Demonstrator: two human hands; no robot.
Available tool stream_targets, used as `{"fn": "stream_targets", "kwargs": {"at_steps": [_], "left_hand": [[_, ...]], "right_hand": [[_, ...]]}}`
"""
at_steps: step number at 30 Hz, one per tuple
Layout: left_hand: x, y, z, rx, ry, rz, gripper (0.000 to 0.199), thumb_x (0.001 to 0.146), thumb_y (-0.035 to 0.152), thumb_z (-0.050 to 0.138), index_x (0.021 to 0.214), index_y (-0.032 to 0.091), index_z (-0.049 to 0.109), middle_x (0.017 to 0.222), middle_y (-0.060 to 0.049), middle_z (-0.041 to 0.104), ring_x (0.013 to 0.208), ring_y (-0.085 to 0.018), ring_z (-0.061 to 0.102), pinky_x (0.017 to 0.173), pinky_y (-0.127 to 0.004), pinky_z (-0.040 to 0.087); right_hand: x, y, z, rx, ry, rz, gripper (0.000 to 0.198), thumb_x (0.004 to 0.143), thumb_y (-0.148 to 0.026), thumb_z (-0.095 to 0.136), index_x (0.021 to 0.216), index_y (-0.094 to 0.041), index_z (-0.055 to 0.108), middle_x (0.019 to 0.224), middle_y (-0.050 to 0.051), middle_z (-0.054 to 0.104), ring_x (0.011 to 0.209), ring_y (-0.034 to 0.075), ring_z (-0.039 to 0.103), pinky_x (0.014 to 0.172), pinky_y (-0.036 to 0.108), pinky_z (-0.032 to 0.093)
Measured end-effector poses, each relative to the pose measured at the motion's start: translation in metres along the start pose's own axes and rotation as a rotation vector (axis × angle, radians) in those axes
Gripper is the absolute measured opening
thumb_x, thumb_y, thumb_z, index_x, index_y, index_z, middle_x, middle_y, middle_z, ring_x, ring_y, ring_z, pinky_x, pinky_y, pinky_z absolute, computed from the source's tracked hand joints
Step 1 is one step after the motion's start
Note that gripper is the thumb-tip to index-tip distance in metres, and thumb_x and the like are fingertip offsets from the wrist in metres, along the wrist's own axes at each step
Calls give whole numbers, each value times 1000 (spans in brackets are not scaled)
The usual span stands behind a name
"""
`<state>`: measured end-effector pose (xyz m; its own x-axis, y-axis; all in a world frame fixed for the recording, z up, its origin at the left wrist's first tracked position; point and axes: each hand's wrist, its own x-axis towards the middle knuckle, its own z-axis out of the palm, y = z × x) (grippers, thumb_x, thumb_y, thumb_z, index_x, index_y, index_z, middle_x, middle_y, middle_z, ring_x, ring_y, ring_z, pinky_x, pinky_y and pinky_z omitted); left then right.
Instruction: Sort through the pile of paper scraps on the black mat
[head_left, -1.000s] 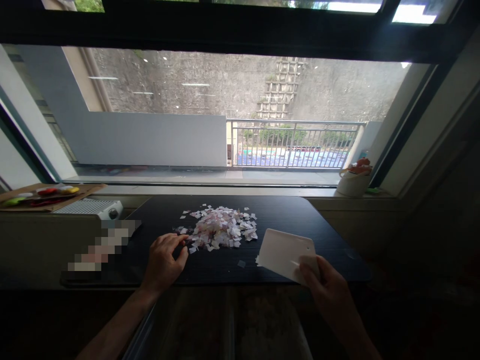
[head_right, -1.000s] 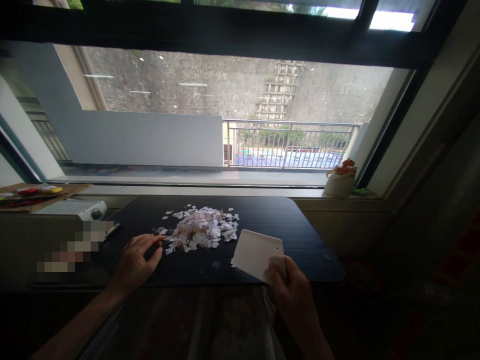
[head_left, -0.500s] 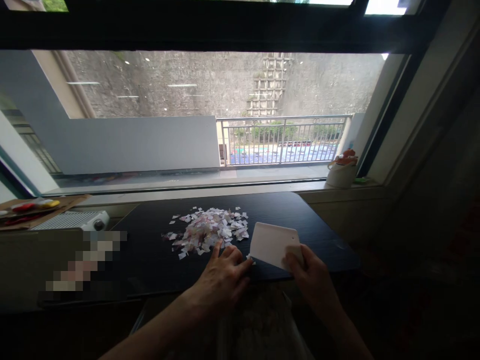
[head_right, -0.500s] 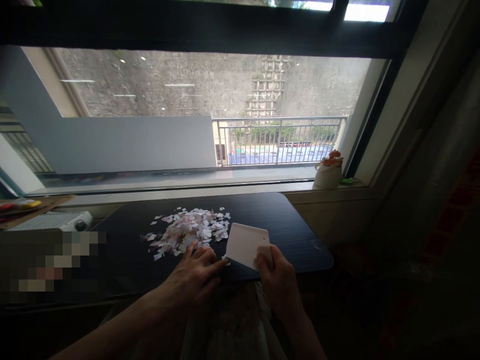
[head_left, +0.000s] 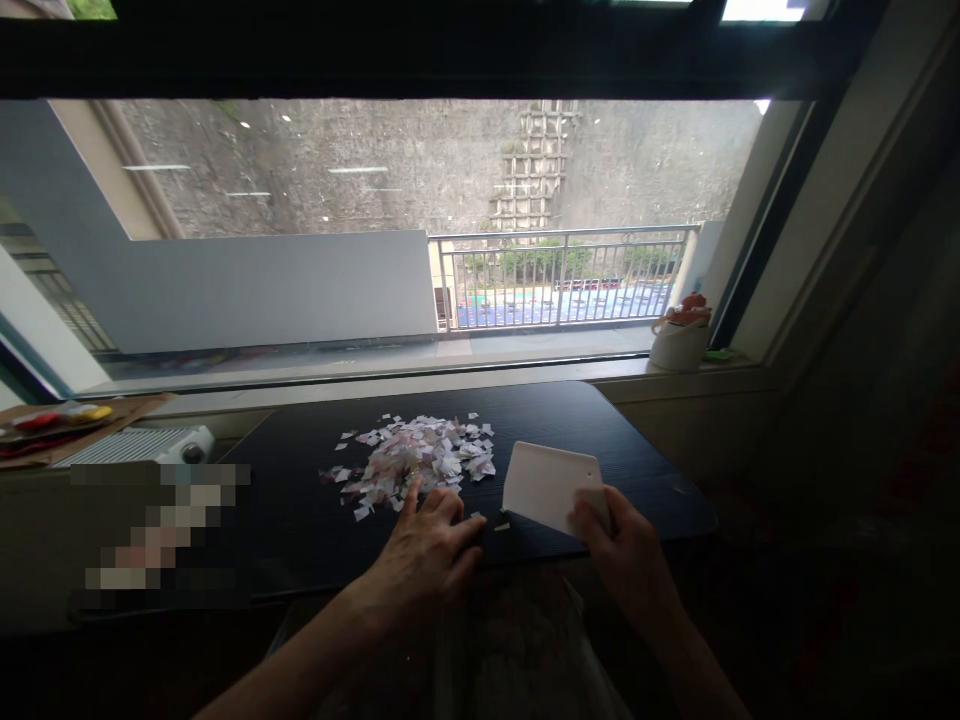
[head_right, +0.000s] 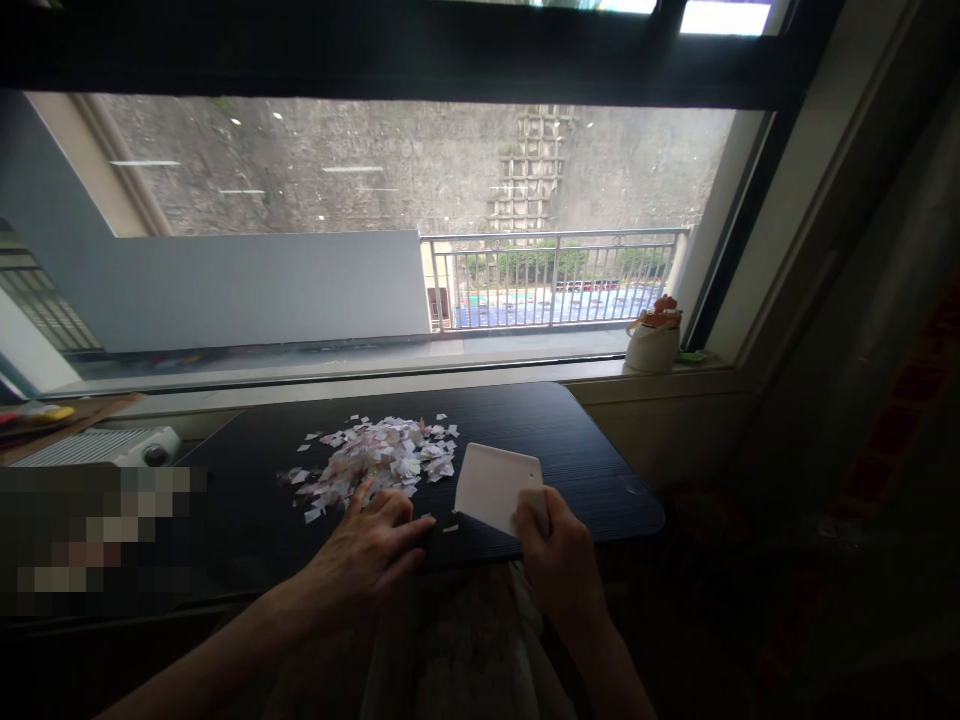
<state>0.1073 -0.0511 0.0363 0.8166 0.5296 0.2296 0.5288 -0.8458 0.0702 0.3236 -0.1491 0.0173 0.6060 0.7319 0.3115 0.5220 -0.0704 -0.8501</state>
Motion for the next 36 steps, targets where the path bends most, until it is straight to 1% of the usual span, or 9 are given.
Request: {"fn": "stream_targets", "kwargs": {"at_steps": [4, 9, 12, 15, 18, 21, 26, 32, 36], "left_hand": [[-20, -17, -2, -14, 74, -22, 31, 82, 24, 52, 110, 28, 64, 96, -5, 59, 100, -23, 52, 108, -57, 20], [-38, -43, -6, -39, 210, -57, 30, 82, 30, 51, 109, 27, 65, 100, -4, 63, 101, -22, 55, 107, -54, 23], [-43, -63, -7, -34, 351, -136, 29, 83, 34, 49, 106, 26, 65, 100, -4, 65, 99, -23, 57, 105, -53, 28], [-50, -84, -1, -28, 491, -256, 27, 83, 34, 48, 101, 24, 66, 96, -4, 66, 96, -25, 59, 97, -50, 37], [-56, -98, 7, -50, 579, -355, 26, 82, 34, 49, 98, 23, 65, 93, -4, 68, 95, -27, 59, 91, -48, 42], [-60, -102, 11, -102, 613, -402, 24, 81, 33, 49, 96, 23, 64, 90, -3, 69, 93, -25, 60, 89, -43, 45], [-59, -98, 10, -108, 631, -424, 24, 80, 32, 50, 96, 22, 65, 85, -3, 69, 93, -24, 60, 89, -41, 45], [-58, -99, 12, -137, 621, -442, 28, 78, 35, 48, 94, 21, 67, 82, -3, 69, 90, -24, 60, 89, -43, 43], [-58, -101, 15, -139, 645, -432, 29, 77, 36, 48, 93, 20, 67, 80, -4, 68, 89, -24, 60, 88, -43, 43]], "right_hand": [[-7, 0, -8, 50, 47, 32, 29, 78, -48, 52, 79, -20, 59, 62, -1, 56, 56, 17, 54, 51, 26, 44], [-16, -5, -13, 128, -6, 37, 28, 76, -45, 53, 79, -19, 62, 59, -3, 55, 55, 15, 52, 50, 24, 43], [-10, -4, -17, 128, 33, 43, 28, 75, -46, 55, 78, -18, 63, 59, -3, 57, 56, 16, 53, 51, 24, 43], [-3, 0, -20, 130, 67, 54, 29, 74, -47, 57, 78, -18, 62, 60, -3, 58, 57, 16, 54, 53, 26, 44], [-2, 6, -20, 143, 21, 64, 29, 72, -46, 58, 74, -18, 62, 59, -2, 58, 56, 17, 54, 52, 26, 44], [-3, 10, -19, 218, -44, 81, 29, 72, -45, 59, 75, -17, 63, 61, -1, 61, 58, 17, 56, 53, 27, 44], [6, 12, -14, 285, -72, 100, 29, 71, -44, 62, 78, -16, 64, 63, -1, 62, 61, 18, 58, 57, 28, 47], [16, 17, -15, 357, -307, 120, 34, 68, -49, 69, 75, -16, 65, 67, 2, 67, 63, 19, 61, 58, 28, 47], [15, 19, -24, 392, -386, 146, 37, 66, -52, 71, 77, -17, 66, 70, 2, 69, 64, 19, 62, 59, 29, 48]]}}
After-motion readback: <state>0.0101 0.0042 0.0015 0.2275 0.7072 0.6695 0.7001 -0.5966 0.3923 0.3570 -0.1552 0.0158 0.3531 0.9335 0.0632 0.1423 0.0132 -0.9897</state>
